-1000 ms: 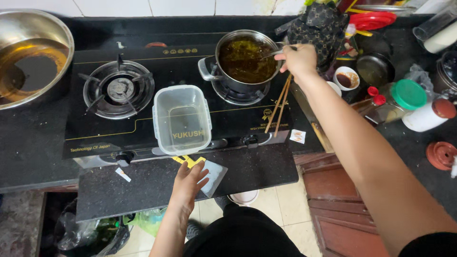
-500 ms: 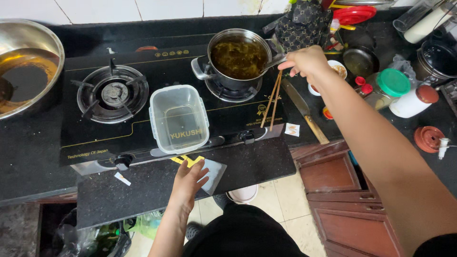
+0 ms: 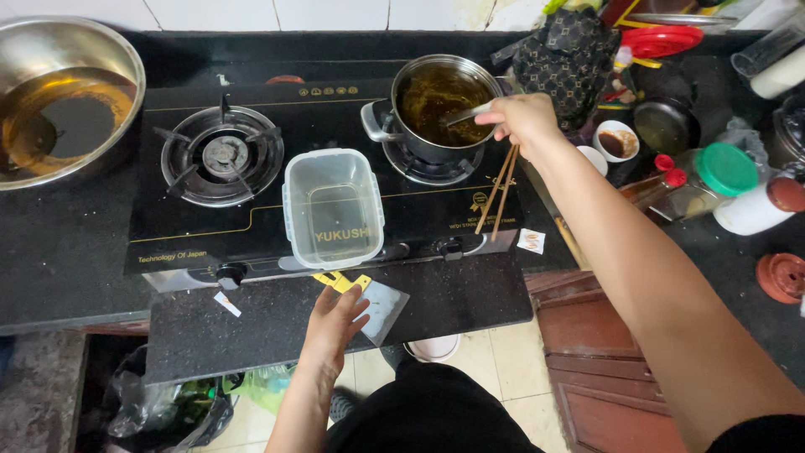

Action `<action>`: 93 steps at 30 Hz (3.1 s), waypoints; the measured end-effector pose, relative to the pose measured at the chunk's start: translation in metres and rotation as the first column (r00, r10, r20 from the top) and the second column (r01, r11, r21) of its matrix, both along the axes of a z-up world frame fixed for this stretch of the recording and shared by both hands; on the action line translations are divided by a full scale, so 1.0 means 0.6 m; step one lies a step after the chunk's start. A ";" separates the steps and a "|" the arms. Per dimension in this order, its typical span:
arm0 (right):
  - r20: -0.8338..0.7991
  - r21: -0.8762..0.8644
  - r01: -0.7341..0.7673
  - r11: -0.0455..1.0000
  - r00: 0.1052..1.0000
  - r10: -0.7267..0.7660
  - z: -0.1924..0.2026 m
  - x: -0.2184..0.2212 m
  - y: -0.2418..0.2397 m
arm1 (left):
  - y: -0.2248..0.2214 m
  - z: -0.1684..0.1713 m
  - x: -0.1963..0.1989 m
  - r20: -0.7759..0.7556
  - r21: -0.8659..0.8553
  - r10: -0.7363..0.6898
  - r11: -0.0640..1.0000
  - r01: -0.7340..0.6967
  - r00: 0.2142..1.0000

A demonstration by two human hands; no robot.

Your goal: The person pours liquid from a bottle and white powder from a container into a pot on a stove, stirs the mixture with a spoon and chopsticks, fills a glass with water from a tap, and then pours the water into the pot.

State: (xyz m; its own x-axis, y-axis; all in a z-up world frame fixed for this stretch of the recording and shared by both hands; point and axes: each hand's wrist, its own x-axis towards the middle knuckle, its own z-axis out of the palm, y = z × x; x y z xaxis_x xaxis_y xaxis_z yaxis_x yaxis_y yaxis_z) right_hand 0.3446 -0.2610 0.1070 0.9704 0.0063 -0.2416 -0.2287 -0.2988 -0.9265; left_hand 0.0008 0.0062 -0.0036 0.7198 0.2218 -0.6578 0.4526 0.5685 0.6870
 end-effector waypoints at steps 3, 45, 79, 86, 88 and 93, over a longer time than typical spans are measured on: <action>0.080 0.020 -0.008 1.000 0.997 0.007 -0.020 0.023 0.000 | -0.001 0.005 0.001 -0.018 0.030 -0.012 0.999 0.013 1.000; 0.184 0.038 0.042 0.998 0.982 -0.049 -0.067 0.046 -0.015 | 0.017 -0.015 0.074 -0.005 -0.166 0.056 0.985 -0.056 0.998; 0.260 -0.293 0.061 0.954 0.965 0.018 -0.028 -0.013 0.008 | 0.013 -0.080 0.076 0.053 -0.100 0.183 0.979 -0.177 0.982; 0.336 -0.506 0.104 0.856 0.938 0.085 -0.026 0.003 -0.009 | 0.013 -0.080 0.077 0.055 -0.096 0.170 0.982 -0.164 0.984; 0.328 -0.548 0.124 0.828 0.941 0.076 -0.028 0.011 -0.023 | 0.014 -0.078 0.076 0.051 -0.091 0.162 0.984 -0.157 0.986; 0.493 -0.651 0.237 0.721 0.855 0.164 -0.017 0.016 -0.072 | 0.015 -0.072 0.073 0.053 -0.065 0.139 0.989 -0.136 0.989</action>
